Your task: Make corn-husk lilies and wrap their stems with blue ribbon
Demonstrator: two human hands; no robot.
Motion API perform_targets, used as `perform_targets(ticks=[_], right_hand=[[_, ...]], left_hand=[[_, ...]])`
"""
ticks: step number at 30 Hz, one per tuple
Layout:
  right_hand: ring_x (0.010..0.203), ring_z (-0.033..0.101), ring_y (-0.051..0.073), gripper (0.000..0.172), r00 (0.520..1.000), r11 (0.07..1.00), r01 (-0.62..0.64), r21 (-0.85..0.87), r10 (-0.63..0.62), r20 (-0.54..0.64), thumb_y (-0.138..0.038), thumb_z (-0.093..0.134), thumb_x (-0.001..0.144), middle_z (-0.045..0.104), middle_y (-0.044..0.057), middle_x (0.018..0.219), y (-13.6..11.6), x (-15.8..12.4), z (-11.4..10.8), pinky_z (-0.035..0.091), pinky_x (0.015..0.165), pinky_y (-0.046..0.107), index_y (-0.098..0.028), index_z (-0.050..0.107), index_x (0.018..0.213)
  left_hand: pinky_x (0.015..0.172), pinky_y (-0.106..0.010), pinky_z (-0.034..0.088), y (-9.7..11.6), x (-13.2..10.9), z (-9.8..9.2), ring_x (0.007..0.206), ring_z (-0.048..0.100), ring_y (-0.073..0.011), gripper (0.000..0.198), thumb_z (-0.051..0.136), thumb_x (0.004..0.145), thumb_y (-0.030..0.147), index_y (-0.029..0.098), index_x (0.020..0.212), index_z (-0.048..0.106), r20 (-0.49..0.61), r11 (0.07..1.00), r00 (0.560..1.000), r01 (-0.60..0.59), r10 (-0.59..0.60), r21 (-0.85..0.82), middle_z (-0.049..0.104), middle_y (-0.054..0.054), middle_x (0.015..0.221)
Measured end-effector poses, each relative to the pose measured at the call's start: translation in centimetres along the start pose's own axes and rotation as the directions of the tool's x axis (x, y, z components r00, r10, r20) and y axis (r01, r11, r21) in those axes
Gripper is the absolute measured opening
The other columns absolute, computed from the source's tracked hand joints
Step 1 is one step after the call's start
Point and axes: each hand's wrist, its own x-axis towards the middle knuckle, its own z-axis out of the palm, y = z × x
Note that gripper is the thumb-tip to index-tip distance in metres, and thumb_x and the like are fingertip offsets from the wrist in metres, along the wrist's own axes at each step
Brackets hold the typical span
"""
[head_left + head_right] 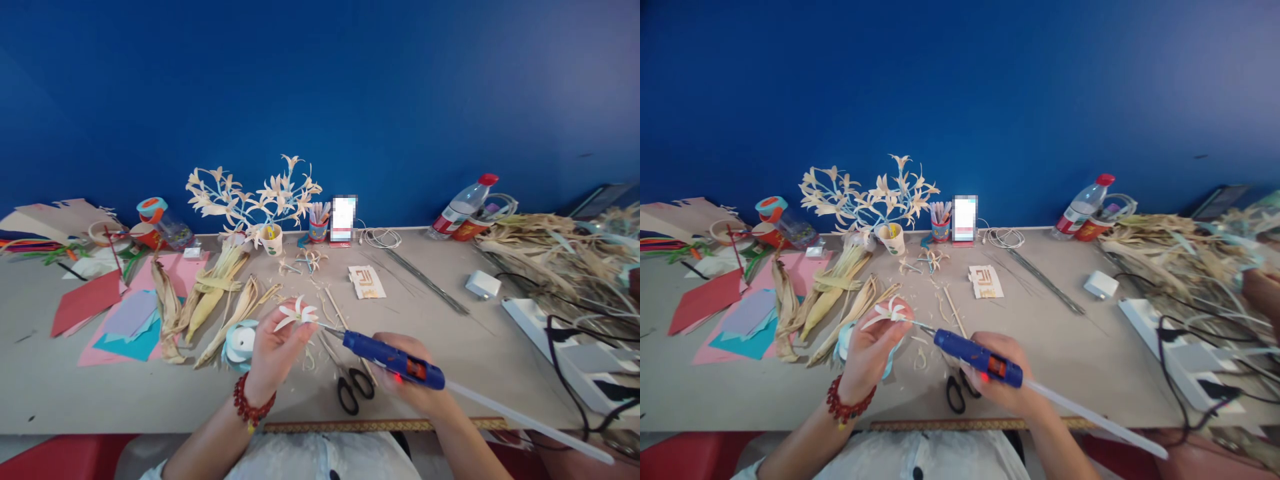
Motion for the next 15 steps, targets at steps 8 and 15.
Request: perform_targets(ticks=[8, 15], right_hand=[[0.049, 0.042, 0.012, 0.021, 1.0, 1.0, -0.004, 0.009, 0.004, 0.005, -0.023, 0.053, 0.081, 0.046, -0.002, 0.055, -0.84, 0.31, -0.17, 0.035, 0.049, 0.023, -0.02, 0.046, 0.061], [0.049, 0.043, 0.012, 0.021, 1.0, 1.0, -0.01, 0.02, 0.01, 0.006, -0.022, 0.054, 0.08, 0.046, -0.002, 0.056, -0.94, 0.23, -0.19, 0.036, 0.049, 0.023, -0.02, 0.046, 0.061]], left_hand=[[0.078, -0.032, 0.051, 0.12, 0.03, 0.1, 0.082, 0.06, -0.0188, 0.012, 0.077, 0.07, 0.022, 0.019, 0.079, 0.07, -0.024, 0.999, 1.0, 0.019, -0.018, 0.036, 0.063, -0.004, 0.081], [0.076, -0.029, 0.05, 0.19, 0.03, 0.12, 0.081, 0.06, -0.0175, 0.01, 0.077, 0.069, 0.019, 0.019, 0.077, 0.07, -0.031, 1.0, 0.999, 0.014, -0.014, -0.001, 0.063, -0.003, 0.079]])
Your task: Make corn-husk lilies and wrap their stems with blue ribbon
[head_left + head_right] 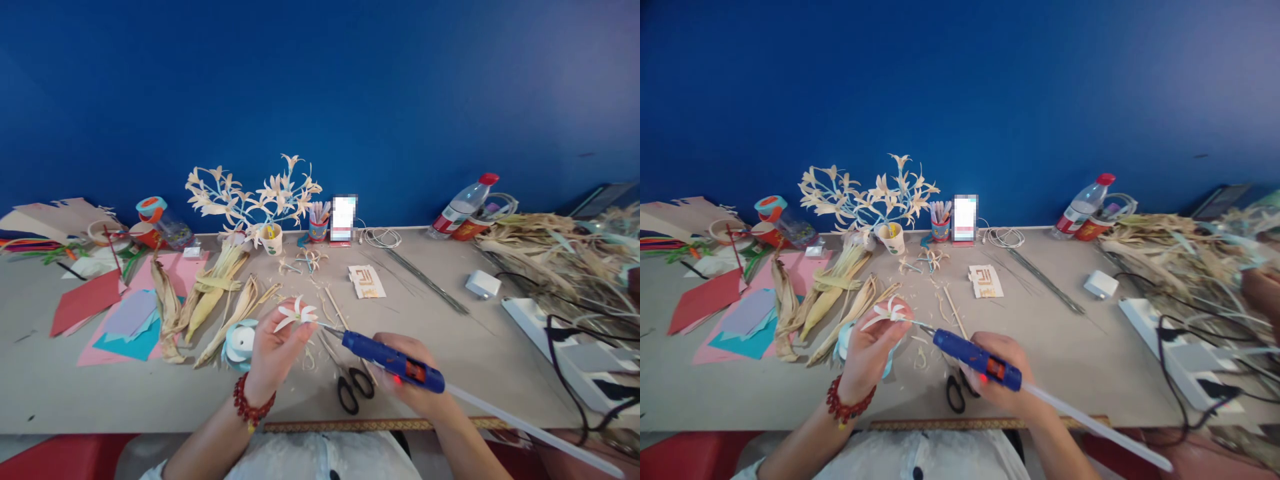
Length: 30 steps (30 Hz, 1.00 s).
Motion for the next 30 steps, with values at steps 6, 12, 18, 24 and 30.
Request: perform_targets(ticks=[6, 12, 18, 24, 30], right_hand=[[0.049, 0.042, 0.012, 0.02, 1.0, 1.0, -0.017, 0.003, 0.017, 0.003, -0.023, 0.053, 0.081, 0.046, -0.002, 0.055, 0.14, -0.21, 0.0, 0.035, 0.049, 0.024, -0.02, 0.047, 0.062], [0.05, 0.043, 0.012, 0.022, 1.0, 1.0, -0.013, 0.012, 0.012, 0.023, -0.025, 0.053, 0.081, 0.047, -0.001, 0.056, 0.32, -0.28, -0.07, 0.035, 0.05, 0.024, -0.02, 0.046, 0.061], [0.049, 0.043, 0.012, 0.021, 1.0, 1.0, -0.012, -0.006, 0.012, 0.012, -0.026, 0.052, 0.081, 0.048, -0.001, 0.056, 0.21, -0.29, -0.08, 0.035, 0.049, 0.024, -0.02, 0.048, 0.062], [0.049, 0.045, 0.012, 0.019, 1.0, 1.0, -0.012, -0.027, 0.011, -0.028, -0.026, 0.055, 0.081, 0.05, -0.001, 0.057, 0.13, -0.32, 0.09, 0.038, 0.049, 0.023, -0.02, 0.051, 0.063], [0.05, 0.049, 0.013, 0.019, 0.998, 0.998, -0.031, -0.045, 0.029, -0.062, -0.027, 0.058, 0.081, 0.054, 0.001, 0.057, 0.48, -0.66, 0.22, 0.042, 0.05, 0.023, -0.02, 0.055, 0.064]], left_hand=[[0.077, -0.029, 0.05, -0.22, 0.04, -0.06, 0.081, 0.06, -0.0166, 0.011, 0.077, 0.069, 0.018, 0.02, 0.078, 0.071, 0.001, 1.0, 1.0, -0.006, 0.006, -0.02, 0.064, -0.002, 0.08], [0.077, -0.03, 0.05, -0.08, 0.1, 0.05, 0.082, 0.06, -0.0178, 0.01, 0.077, 0.07, 0.02, 0.019, 0.078, 0.07, 0.01, 1.0, 1.0, -0.012, 0.011, 0.016, 0.063, -0.003, 0.079], [0.077, -0.031, 0.051, 0.01, 0.01, 0.05, 0.082, 0.06, -0.0189, 0.01, 0.077, 0.069, 0.021, 0.019, 0.077, 0.07, -0.012, 1.0, 1.0, 0.004, -0.003, 0.019, 0.064, -0.004, 0.079], [0.079, -0.031, 0.05, -0.07, -0.03, -0.11, 0.085, 0.06, -0.019, 0.009, 0.076, 0.071, 0.019, 0.02, 0.079, 0.071, 0.011, 1.0, 1.0, -0.014, 0.014, 0.023, 0.064, -0.004, 0.08], [0.08, -0.033, 0.051, -0.1, 0.08, -0.24, 0.087, 0.06, -0.0209, 0.01, 0.077, 0.07, 0.022, 0.019, 0.078, 0.071, 0.0, 0.999, 1.0, -0.009, 0.01, 0.041, 0.064, -0.005, 0.081]])
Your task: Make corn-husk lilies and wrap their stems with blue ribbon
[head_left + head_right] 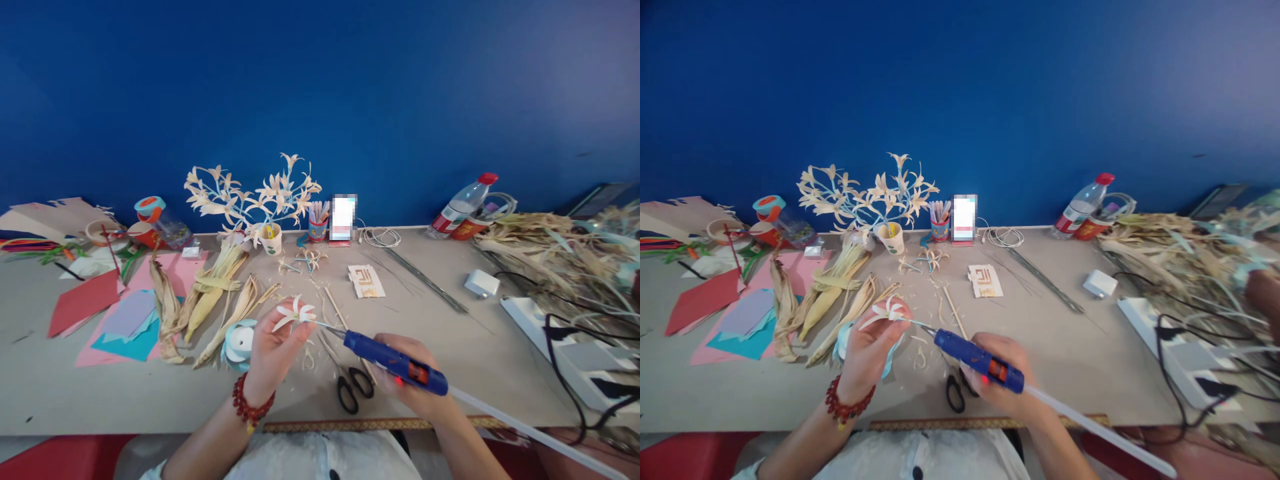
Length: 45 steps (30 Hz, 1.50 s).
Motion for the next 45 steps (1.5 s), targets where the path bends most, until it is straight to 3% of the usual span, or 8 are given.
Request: perform_targets(ticks=[5, 14, 25, 32, 38, 45], right_hand=[[0.053, 0.056, 0.017, 0.018, 0.997, 0.999, -0.029, -0.029, 0.026, -0.078, -0.031, 0.065, 0.078, 0.057, 0.002, 0.055, 1.1, -0.7, 0.2, 0.047, 0.051, 0.025, -0.021, 0.06, 0.064], [0.055, 0.059, 0.019, 0.02, 0.994, 0.999, -0.027, -0.029, 0.024, -0.104, -0.034, 0.066, 0.078, 0.058, 0.002, 0.056, 1.1, -0.7, 0.1, 0.048, 0.052, 0.026, -0.022, 0.06, 0.063], [0.054, 0.059, 0.019, 0.017, 0.995, 0.996, 0.01, -0.093, -0.019, -0.094, -0.028, 0.061, 0.08, 0.059, 0.003, 0.056, 1.8, -1.2, 0.3, 0.048, 0.051, 0.027, -0.021, 0.061, 0.065], [0.053, 0.059, 0.017, 0.018, 0.996, 0.998, 0.02, -0.052, -0.025, -0.089, -0.032, 0.062, 0.08, 0.06, 0.002, 0.056, 0.9, -0.8, 0.0, 0.048, 0.05, 0.025, -0.02, 0.062, 0.066], [0.052, 0.059, 0.016, 0.02, 0.992, 0.996, 0.089, 0.006, -0.088, -0.091, -0.034, 0.063, 0.08, 0.062, 0.002, 0.058, 0.0, -0.2, -0.4, 0.049, 0.051, 0.025, -0.021, 0.062, 0.066], [0.056, 0.06, 0.017, 0.024, 0.99, 0.991, 0.128, 0.032, -0.126, -0.057, -0.039, 0.057, 0.084, 0.06, 0.003, 0.059, 0.6, -0.5, -0.3, 0.048, 0.053, 0.025, -0.021, 0.059, 0.069]], left_hand=[[0.076, -0.029, 0.051, 0.1, 0.0, 0.0, 0.081, 0.061, -0.0187, 0.012, 0.078, 0.068, 0.024, 0.018, 0.077, 0.072, -0.033, 1.0, 0.999, 0.016, -0.016, 0.014, 0.066, -0.005, 0.082], [0.073, -0.029, 0.052, 0.6, 0.1, 0.3, 0.081, 0.062, -0.0193, 0.015, 0.079, 0.067, 0.025, 0.018, 0.074, 0.068, -0.03, 0.999, 0.999, 0.044, -0.044, -0.006, 0.065, -0.005, 0.079], [0.071, -0.028, 0.052, 0.4, 0.0, 0.3, 0.076, 0.064, -0.0167, 0.018, 0.081, 0.065, 0.024, 0.018, 0.076, 0.069, -0.068, 0.995, 0.995, 0.064, -0.069, -0.072, 0.07, -0.003, 0.08], [0.071, -0.028, 0.052, 0.3, 0.0, 0.2, 0.077, 0.064, -0.0176, 0.019, 0.08, 0.066, 0.025, 0.017, 0.079, 0.069, -0.072, 0.99, 0.99, 0.114, -0.12, -0.084, 0.071, -0.005, 0.083], [0.07, -0.027, 0.052, 0.4, 0.0, 0.4, 0.076, 0.062, -0.0163, 0.013, 0.079, 0.068, 0.022, 0.017, 0.075, 0.069, -0.058, 0.993, 0.996, 0.068, -0.074, -0.1, 0.068, -0.004, 0.078], [0.072, -0.026, 0.05, 0.5, 0.0, 0.5, 0.077, 0.059, -0.014, 0.009, 0.076, 0.071, 0.017, 0.018, 0.075, 0.068, -0.021, 0.989, 0.999, 0.044, -0.047, -0.139, 0.064, -0.002, 0.079]])
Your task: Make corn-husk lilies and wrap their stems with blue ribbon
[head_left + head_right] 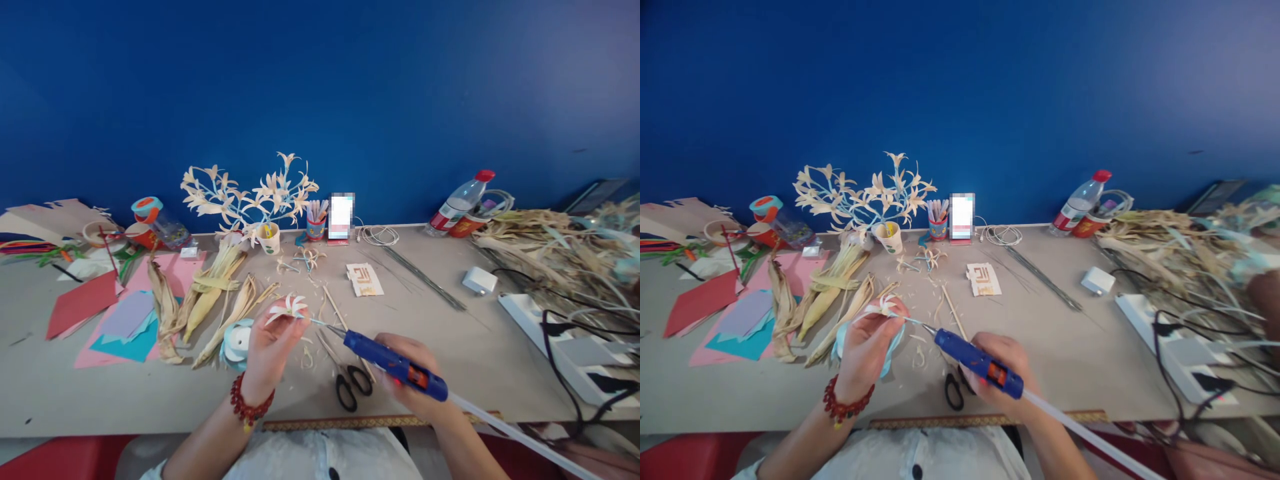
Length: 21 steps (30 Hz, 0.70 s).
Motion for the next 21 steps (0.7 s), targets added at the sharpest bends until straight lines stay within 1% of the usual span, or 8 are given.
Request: perform_targets(ticks=[4, 7, 12, 14, 17, 19, 21], right_hand=[[0.053, 0.055, 0.015, 0.022, 0.997, 0.998, 0.032, 0.058, -0.037, 0.074, -0.036, 0.051, 0.087, 0.058, 0.003, 0.062, -0.1, 0.2, -0.2, 0.044, 0.052, 0.025, -0.02, 0.054, 0.073], [0.052, 0.053, 0.015, 0.022, 0.994, 0.996, 0.061, 0.063, -0.067, 0.091, -0.038, 0.05, 0.086, 0.057, 0.003, 0.062, -0.2, 0.4, -0.3, 0.041, 0.051, 0.025, -0.02, 0.052, 0.074], [0.054, 0.052, 0.015, 0.01, 0.985, 0.988, 0.149, -0.028, -0.146, 0.088, -0.03, 0.053, 0.082, 0.056, 0.003, 0.066, 0.5, -0.1, -0.2, 0.038, 0.052, 0.025, -0.021, 0.05, 0.079], [0.054, 0.051, 0.014, 0.01, 0.982, 0.985, 0.16, -0.061, -0.152, 0.111, -0.029, 0.053, 0.08, 0.055, 0.002, 0.067, 0.9, -0.4, -0.2, 0.037, 0.053, 0.024, -0.021, 0.05, 0.083], [0.056, 0.05, 0.014, 0.012, 0.979, 0.981, 0.138, -0.135, -0.115, 0.168, -0.032, 0.053, 0.081, 0.054, 0.001, 0.067, 1.3, -0.6, -0.2, 0.036, 0.054, 0.024, -0.02, 0.05, 0.084], [0.056, 0.05, 0.014, 0.012, 0.978, 0.971, 0.098, -0.219, -0.053, 0.204, -0.033, 0.052, 0.083, 0.053, 0.001, 0.067, 1.7, -0.5, -0.2, 0.035, 0.054, 0.024, -0.021, 0.051, 0.083], [0.056, 0.052, 0.014, 0.013, 0.974, 0.944, 0.041, -0.328, 0.034, 0.222, -0.034, 0.051, 0.086, 0.055, 0.001, 0.069, 2.4, -0.4, -0.5, 0.035, 0.055, 0.024, -0.021, 0.052, 0.083]], left_hand=[[0.074, -0.026, 0.049, 0.0, 0.0, 0.0, 0.078, 0.059, -0.014, 0.008, 0.075, 0.072, 0.016, 0.018, 0.075, 0.067, 0.004, 1.0, 1.0, -0.002, 0.002, -0.002, 0.064, -0.002, 0.078], [0.074, -0.027, 0.049, -0.1, 0.0, -0.1, 0.077, 0.059, -0.0146, 0.009, 0.074, 0.072, 0.017, 0.018, 0.074, 0.066, -0.005, 1.0, 1.0, 0.009, -0.008, 0.008, 0.064, -0.002, 0.078], [0.075, -0.027, 0.047, -0.3, 0.1, -0.2, 0.078, 0.059, -0.0147, 0.009, 0.074, 0.071, 0.018, 0.017, 0.071, 0.065, -0.013, 1.0, 1.0, 0.025, -0.025, 0.012, 0.064, -0.002, 0.079], [0.076, -0.027, 0.047, -0.2, 0.1, -0.2, 0.078, 0.059, -0.0144, 0.009, 0.074, 0.071, 0.017, 0.018, 0.07, 0.065, -0.017, 1.0, 0.999, 0.028, -0.028, -0.002, 0.064, -0.001, 0.079], [0.074, -0.026, 0.046, 0.0, 0.0, 0.0, 0.076, 0.058, -0.0136, 0.01, 0.075, 0.07, 0.018, 0.018, 0.069, 0.065, -0.023, 0.999, 0.999, 0.036, -0.037, -0.036, 0.063, -0.001, 0.077], [0.074, -0.026, 0.046, 0.3, 0.0, 0.1, 0.076, 0.057, -0.0135, 0.01, 0.076, 0.07, 0.019, 0.018, 0.069, 0.066, -0.018, 0.997, 0.999, 0.047, -0.048, -0.069, 0.063, -0.001, 0.077], [0.074, -0.027, 0.046, 0.6, 0.1, 0.0, 0.077, 0.057, -0.0141, 0.009, 0.075, 0.07, 0.019, 0.018, 0.07, 0.066, -0.01, 0.992, 0.998, 0.064, -0.065, -0.11, 0.062, -0.001, 0.077]])
